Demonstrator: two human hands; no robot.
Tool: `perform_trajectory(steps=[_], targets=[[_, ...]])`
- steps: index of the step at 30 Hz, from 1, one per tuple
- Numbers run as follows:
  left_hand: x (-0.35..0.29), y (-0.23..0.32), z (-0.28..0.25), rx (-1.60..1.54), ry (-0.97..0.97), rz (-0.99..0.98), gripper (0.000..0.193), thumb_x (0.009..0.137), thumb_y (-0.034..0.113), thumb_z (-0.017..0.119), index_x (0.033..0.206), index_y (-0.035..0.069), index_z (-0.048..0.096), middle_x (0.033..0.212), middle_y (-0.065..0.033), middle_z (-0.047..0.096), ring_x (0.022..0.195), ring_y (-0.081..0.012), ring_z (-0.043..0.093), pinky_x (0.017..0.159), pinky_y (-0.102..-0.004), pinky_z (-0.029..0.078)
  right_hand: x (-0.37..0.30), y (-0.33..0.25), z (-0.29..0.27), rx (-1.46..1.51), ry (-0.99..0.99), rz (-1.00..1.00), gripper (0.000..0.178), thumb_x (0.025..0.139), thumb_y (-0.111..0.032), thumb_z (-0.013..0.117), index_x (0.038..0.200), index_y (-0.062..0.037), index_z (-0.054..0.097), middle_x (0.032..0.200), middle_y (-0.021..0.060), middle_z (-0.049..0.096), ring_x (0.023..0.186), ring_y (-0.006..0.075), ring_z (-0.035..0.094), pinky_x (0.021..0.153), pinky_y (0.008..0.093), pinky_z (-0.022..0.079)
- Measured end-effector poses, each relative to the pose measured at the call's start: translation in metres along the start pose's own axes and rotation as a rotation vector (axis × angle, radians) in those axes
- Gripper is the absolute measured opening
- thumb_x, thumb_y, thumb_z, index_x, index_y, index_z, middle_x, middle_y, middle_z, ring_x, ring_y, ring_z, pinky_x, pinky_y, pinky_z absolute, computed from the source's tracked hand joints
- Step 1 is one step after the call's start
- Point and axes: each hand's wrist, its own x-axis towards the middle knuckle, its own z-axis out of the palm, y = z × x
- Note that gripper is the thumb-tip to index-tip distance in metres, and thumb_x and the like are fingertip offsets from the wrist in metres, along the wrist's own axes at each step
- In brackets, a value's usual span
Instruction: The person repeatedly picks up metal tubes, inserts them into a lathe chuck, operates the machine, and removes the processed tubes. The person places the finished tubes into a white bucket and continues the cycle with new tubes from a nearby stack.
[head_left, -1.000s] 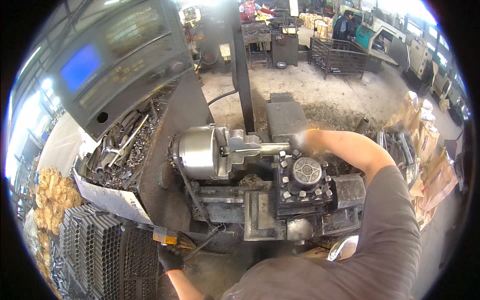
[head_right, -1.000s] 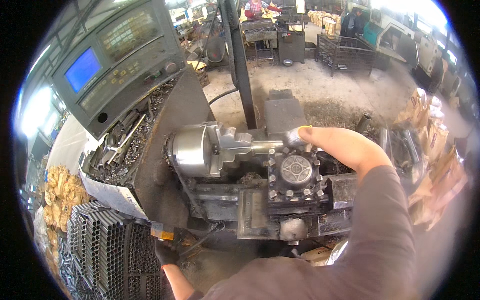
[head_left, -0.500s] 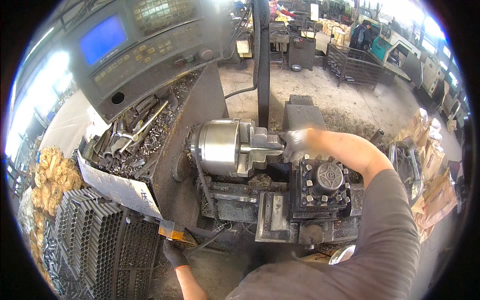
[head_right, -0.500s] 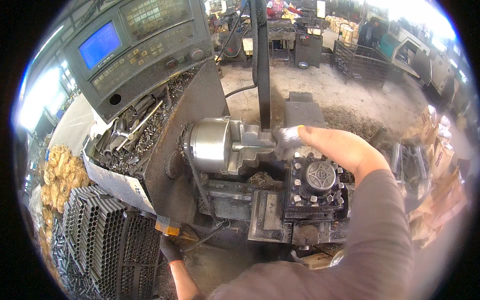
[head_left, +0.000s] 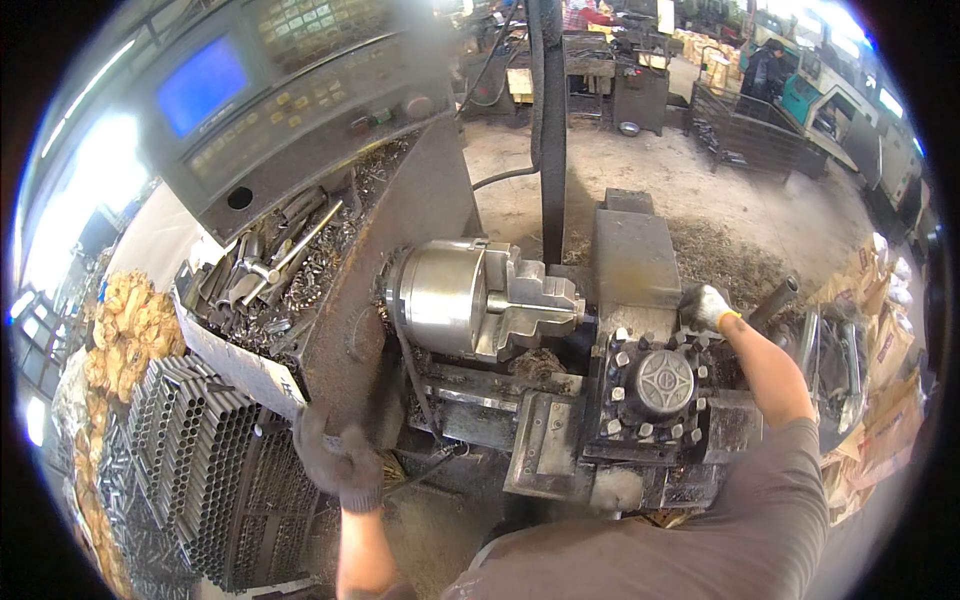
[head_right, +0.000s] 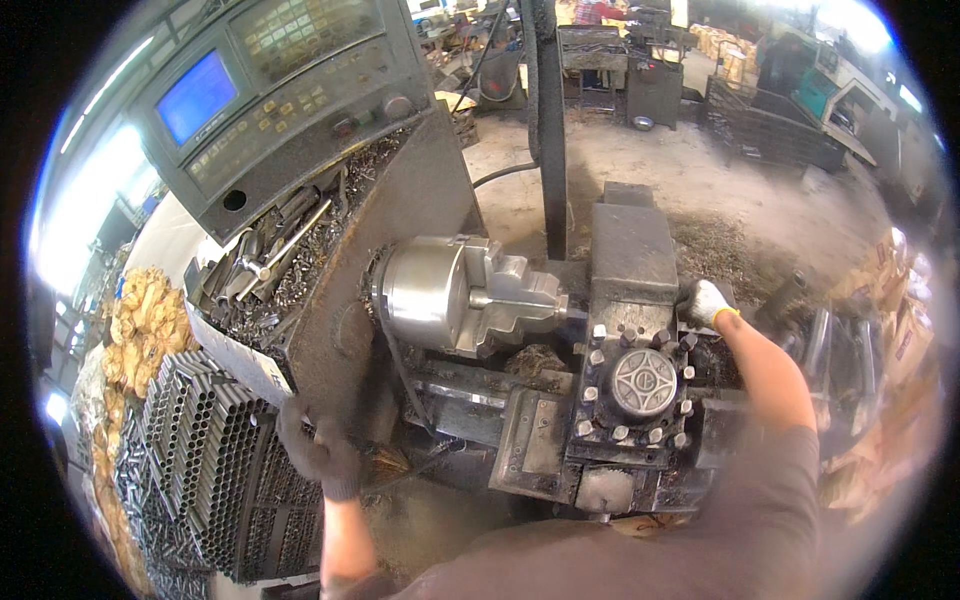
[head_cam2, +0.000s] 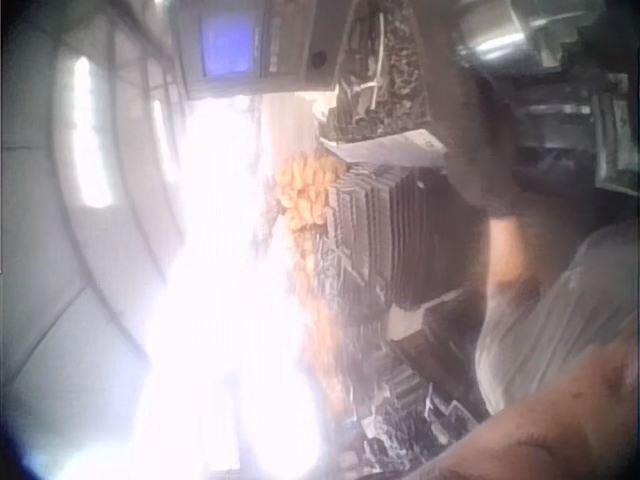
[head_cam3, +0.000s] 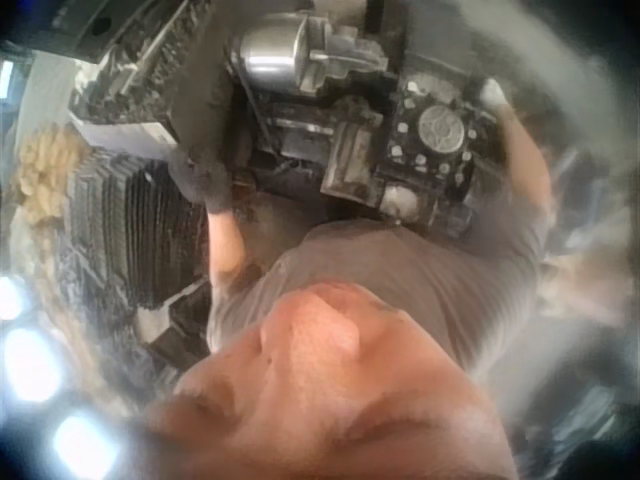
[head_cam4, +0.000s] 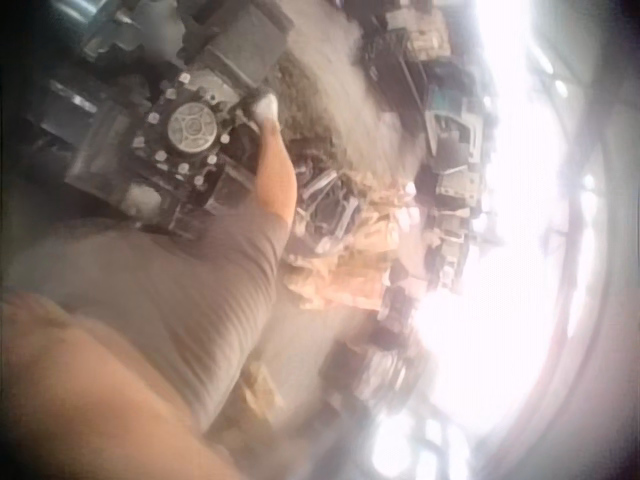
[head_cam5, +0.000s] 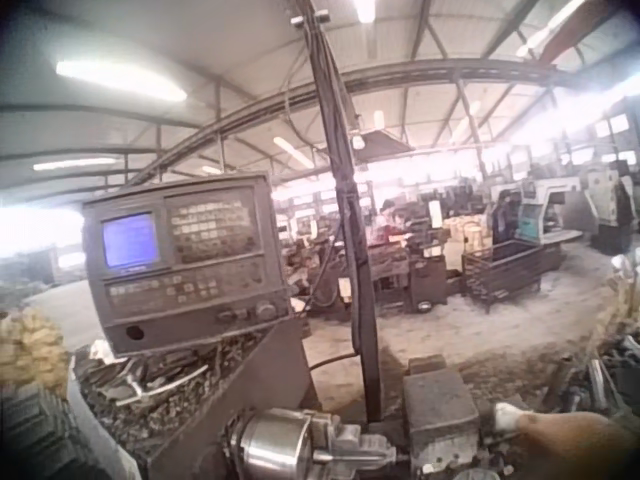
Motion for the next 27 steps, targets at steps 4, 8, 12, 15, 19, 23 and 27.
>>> perform_trajectory(steps=[4, 8, 12, 15, 19, 23, 27], targets=[[0.109, 0.033, 0.084, -0.021, -0.154, 0.17, 0.048, 0.095, 0.026, 0.07, 0.136, 0.002, 0.065, 0.123, -0.0274, 0.069, 0.115, -0.0469, 0.065, 0.105, -0.0552, 0.052, 0.048, -0.015, -0.128, 0.033, 1.021, -0.237, 0.013, 0.098, -0.012, 0.069, 0.104, -0.0032, 0.075, 0.089, 0.0241, 0.075, 0.074, 0.0415, 0.073, 0.066, 0.0444, 0.058], [0.205, 0.055, 0.165, 0.218, -0.264, 0.069, 0.067, 0.098, 0.035, 0.064, 0.157, 0.009, 0.048, 0.129, -0.0269, 0.069, 0.122, -0.0454, 0.066, 0.105, -0.0577, 0.051, 0.101, 0.018, -0.214, -0.579, 0.781, 0.156, 0.022, 0.09, -0.016, 0.077, 0.109, -0.0044, 0.077, 0.103, 0.0202, 0.077, 0.093, 0.0315, 0.076, 0.085, 0.0425, 0.06], [0.264, 0.068, 0.208, 0.318, -0.554, -0.16, 0.078, 0.101, 0.039, 0.061, 0.168, 0.014, 0.029, 0.13, -0.0268, 0.07, 0.119, -0.0466, 0.068, 0.106, -0.0601, 0.049, 0.085, 0.007, -0.19, -0.313, 0.146, 0.34, 0.02, 0.082, -0.022, 0.082, 0.097, -0.0089, 0.08, 0.106, 0.0144, 0.079, 0.102, 0.0299, 0.075, 0.092, 0.042, 0.06], [0.279, 0.077, 0.208, 0.278, -0.679, -0.228, 0.077, 0.104, 0.042, 0.059, 0.169, 0.015, 0.028, 0.127, -0.0264, 0.072, 0.115, -0.0469, 0.07, 0.106, -0.0615, 0.049, 0.052, -0.071, -0.186, -0.209, 0.225, -0.417, 0.028, 0.095, -0.021, 0.066, 0.115, -0.0051, 0.078, 0.11, 0.0178, 0.08, 0.092, 0.0309, 0.077, 0.085, 0.0401, 0.06], [0.212, 0.087, 0.159, -0.043, -0.38, -0.066, 0.073, 0.107, 0.04, 0.054, 0.17, 0.015, 0.028, 0.126, -0.0265, 0.072, 0.113, -0.0472, 0.07, 0.092, -0.0636, 0.054, -0.023, -0.211, -0.2, 0.206, 0.316, -0.27, 0.035, 0.095, -0.016, 0.07, 0.128, -0.0063, 0.076, 0.117, 0.0183, 0.079, 0.099, 0.0275, 0.078, 0.09, 0.0385, 0.062], [0.008, 0.067, 0.039, -0.329, -0.652, 0.057, 0.036, 0.101, 0.03, 0.07, 0.13, 0.009, 0.069, 0.115, -0.0202, 0.071, 0.098, -0.0408, 0.073, 0.086, -0.054, 0.058, -0.104, -0.314, -0.178, 0.481, 0.22, -0.807, 0.031, 0.09, 0.002, 0.072, 0.121, 0.0012, 0.074, 0.109, 0.0181, 0.079, 0.088, 0.0229, 0.079, 0.074, 0.0343, 0.067], [-0.259, 0.028, -0.123, -0.228, -1.08, -0.934, 0.043, 0.102, 0.045, 0.069, 0.128, 0.011, 0.071, 0.122, -0.0229, 0.074, 0.109, -0.0436, 0.072, 0.095, -0.0491, 0.056, -0.156, -0.406, -0.077, 0.717, -0.246, -1.319, 0.038, 0.088, -0.007, 0.081, 0.124, 0.0019, 0.074, 0.108, 0.0188, 0.077, 0.097, 0.0307, 0.077, 0.08, 0.04, 0.063]])
